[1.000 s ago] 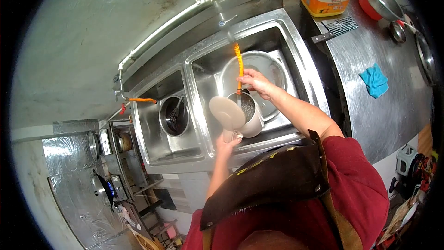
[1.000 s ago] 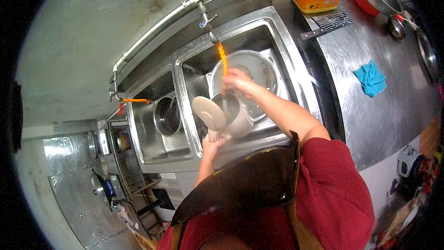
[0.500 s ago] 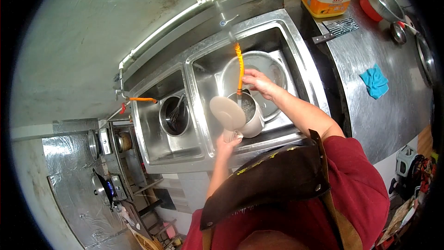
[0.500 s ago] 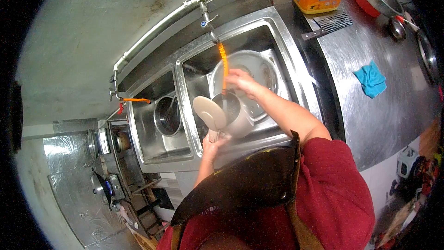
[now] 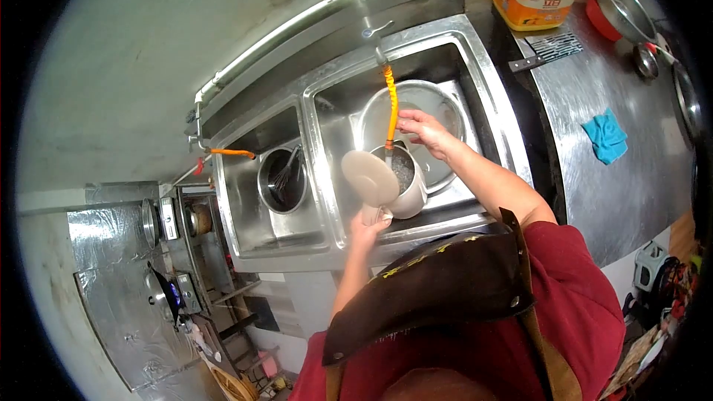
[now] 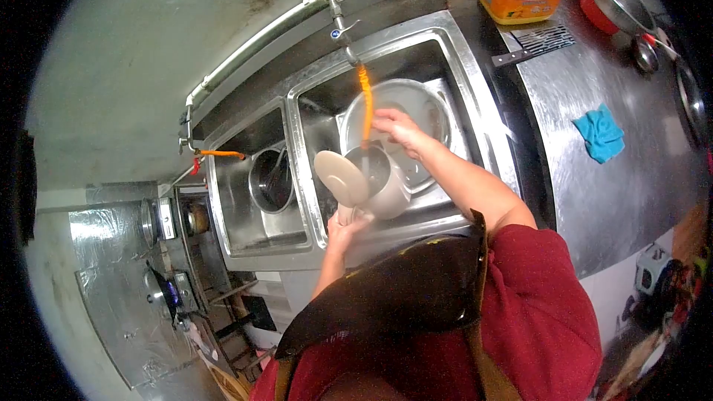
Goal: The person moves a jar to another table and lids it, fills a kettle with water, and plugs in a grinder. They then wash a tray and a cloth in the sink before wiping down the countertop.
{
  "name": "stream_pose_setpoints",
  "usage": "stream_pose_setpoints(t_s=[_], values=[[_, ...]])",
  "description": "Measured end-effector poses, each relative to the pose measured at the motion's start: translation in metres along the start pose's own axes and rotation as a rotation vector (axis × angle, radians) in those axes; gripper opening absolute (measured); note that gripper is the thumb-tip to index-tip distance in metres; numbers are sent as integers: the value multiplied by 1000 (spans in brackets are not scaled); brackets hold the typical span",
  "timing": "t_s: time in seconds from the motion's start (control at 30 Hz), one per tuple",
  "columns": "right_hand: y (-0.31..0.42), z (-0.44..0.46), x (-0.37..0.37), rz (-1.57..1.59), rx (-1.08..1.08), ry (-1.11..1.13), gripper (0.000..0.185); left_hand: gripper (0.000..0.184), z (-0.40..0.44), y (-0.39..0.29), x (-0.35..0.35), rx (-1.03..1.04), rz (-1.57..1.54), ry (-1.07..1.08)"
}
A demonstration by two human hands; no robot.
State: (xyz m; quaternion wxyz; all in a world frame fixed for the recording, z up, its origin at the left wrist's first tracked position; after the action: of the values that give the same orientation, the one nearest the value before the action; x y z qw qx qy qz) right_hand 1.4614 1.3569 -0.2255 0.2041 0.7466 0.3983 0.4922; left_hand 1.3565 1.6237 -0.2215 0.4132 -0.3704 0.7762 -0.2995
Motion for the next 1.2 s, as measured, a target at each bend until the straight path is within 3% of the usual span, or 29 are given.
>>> stream_pose_setpoints(t_s=[0.83,1.03,1.13,1.2], values=[[17,2,1,-19,-43,-44,53,37,-3,-8,0,-17,-18,-16],[60,2,10,30,-214,-62,59,38,-5,-11,0,-32,-8,-12],[85,8,10,16,-382,-99,71,40,-6,-14,1,-27,-52,-2],[102,9,12,-7,-451,-106,67,41,-5,-12,1,-30,-72,4]])
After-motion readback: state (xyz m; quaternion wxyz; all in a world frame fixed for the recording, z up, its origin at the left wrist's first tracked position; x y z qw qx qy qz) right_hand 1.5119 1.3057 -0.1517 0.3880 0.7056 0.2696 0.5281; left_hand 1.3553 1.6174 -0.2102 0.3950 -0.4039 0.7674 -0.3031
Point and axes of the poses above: each hand's wrist, its own z-axis towards the middle knuckle, its own x-axis out of the palm, y = z × x, the point moved 4 cm from there along z, towards the middle knuckle, and after that the axes turned 12 degrees about z, right-handed, at the moved point
